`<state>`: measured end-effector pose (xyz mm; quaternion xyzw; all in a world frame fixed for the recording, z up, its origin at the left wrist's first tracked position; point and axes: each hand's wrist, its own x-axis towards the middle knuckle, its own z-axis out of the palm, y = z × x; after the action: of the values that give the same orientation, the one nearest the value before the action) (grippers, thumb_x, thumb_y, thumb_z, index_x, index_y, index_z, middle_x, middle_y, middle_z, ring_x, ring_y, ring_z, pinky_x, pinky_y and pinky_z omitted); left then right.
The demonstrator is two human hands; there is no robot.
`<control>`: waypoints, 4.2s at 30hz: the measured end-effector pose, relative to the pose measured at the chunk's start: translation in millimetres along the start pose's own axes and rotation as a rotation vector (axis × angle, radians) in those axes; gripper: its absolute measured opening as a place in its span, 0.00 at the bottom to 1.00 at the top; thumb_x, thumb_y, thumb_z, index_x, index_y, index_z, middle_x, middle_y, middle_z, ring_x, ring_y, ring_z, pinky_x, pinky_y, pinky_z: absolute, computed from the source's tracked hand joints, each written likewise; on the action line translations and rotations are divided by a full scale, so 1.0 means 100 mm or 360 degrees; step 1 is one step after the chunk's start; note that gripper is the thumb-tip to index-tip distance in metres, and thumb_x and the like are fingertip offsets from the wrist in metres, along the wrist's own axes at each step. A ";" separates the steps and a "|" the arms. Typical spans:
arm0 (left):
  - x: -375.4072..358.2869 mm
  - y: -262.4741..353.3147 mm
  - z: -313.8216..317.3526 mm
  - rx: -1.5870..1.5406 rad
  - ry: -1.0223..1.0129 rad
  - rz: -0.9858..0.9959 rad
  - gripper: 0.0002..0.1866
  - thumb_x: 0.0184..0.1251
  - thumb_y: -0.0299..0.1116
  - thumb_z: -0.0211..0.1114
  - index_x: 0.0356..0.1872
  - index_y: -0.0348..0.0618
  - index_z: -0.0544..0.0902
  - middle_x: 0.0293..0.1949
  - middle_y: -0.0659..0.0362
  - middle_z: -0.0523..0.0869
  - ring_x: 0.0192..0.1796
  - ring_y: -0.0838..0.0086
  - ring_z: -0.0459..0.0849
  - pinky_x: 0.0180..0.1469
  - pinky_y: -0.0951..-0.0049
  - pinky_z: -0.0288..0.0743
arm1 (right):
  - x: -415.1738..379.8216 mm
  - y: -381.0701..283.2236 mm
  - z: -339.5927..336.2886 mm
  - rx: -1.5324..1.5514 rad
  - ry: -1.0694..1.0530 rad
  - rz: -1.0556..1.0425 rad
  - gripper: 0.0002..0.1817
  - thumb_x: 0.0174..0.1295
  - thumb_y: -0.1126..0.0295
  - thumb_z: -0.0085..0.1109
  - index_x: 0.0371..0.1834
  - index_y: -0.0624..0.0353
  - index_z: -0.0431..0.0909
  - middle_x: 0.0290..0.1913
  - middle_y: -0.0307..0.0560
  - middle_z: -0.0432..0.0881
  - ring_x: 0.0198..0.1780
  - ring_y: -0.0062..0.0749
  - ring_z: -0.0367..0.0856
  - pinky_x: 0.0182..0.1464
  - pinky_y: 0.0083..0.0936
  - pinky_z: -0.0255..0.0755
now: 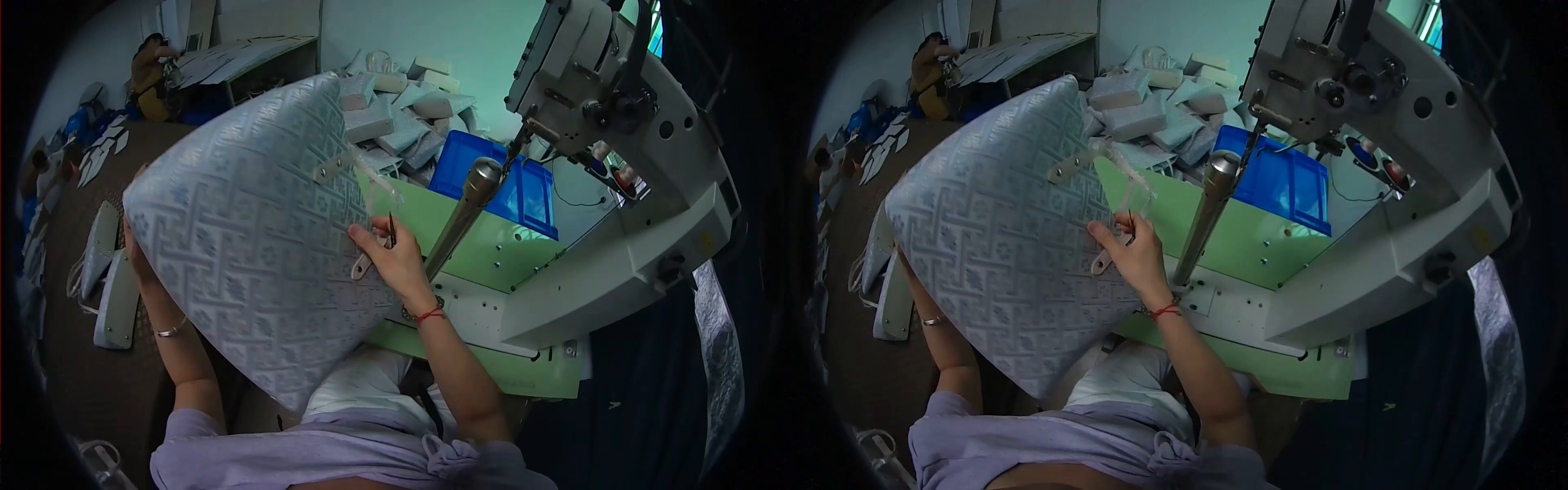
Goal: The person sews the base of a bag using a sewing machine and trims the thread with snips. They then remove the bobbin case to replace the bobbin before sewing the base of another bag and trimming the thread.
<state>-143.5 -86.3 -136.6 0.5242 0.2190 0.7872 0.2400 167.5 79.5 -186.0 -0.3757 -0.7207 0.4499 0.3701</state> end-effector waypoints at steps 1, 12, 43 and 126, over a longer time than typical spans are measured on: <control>0.06 0.00 -0.37 -0.0064 -0.0029 -0.0141 0.30 0.66 0.46 0.64 0.64 0.37 0.73 0.56 0.46 0.80 0.63 0.59 0.77 0.62 0.57 0.75 | 0.08 -0.04 -0.05 -0.0006 0.0079 -0.0139 0.25 0.59 0.57 0.69 0.51 0.66 0.77 0.47 0.54 0.79 0.48 0.37 0.79 0.51 0.30 0.72; 0.46 -1.32 1.30 0.1025 -0.0655 -0.0493 0.38 0.63 0.34 0.68 0.73 0.43 0.62 0.66 0.48 0.72 0.69 0.62 0.70 0.69 0.60 0.64 | -0.43 0.31 -1.03 -0.0039 0.0530 -0.0332 0.26 0.57 0.71 0.70 0.58 0.65 0.73 0.40 0.46 0.78 0.31 0.17 0.75 0.34 0.14 0.67; 0.26 -2.11 2.50 0.0609 -0.0307 -0.0041 0.13 0.73 0.22 0.53 0.54 0.30 0.78 0.51 0.53 0.82 0.53 0.71 0.81 0.61 0.70 0.73 | -1.49 2.74 -0.93 -0.0821 0.0963 0.0116 0.16 0.60 0.76 0.59 0.51 0.65 0.74 0.51 0.56 0.75 0.48 0.54 0.77 0.49 0.39 0.73; 0.75 -1.38 2.60 0.0017 -0.0342 -0.0396 0.18 0.79 0.37 0.47 0.58 0.33 0.73 0.35 0.61 0.77 0.40 0.77 0.75 0.44 0.75 0.71 | -0.43 0.27 -1.17 -0.0124 0.0613 -0.0846 0.17 0.60 0.77 0.62 0.53 0.63 0.76 0.52 0.55 0.77 0.46 0.36 0.80 0.41 0.26 0.78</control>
<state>94.2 92.6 -72.7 0.5755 0.2595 0.6895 0.3550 293.7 94.0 -182.0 -0.2666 -0.7270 0.2305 0.5893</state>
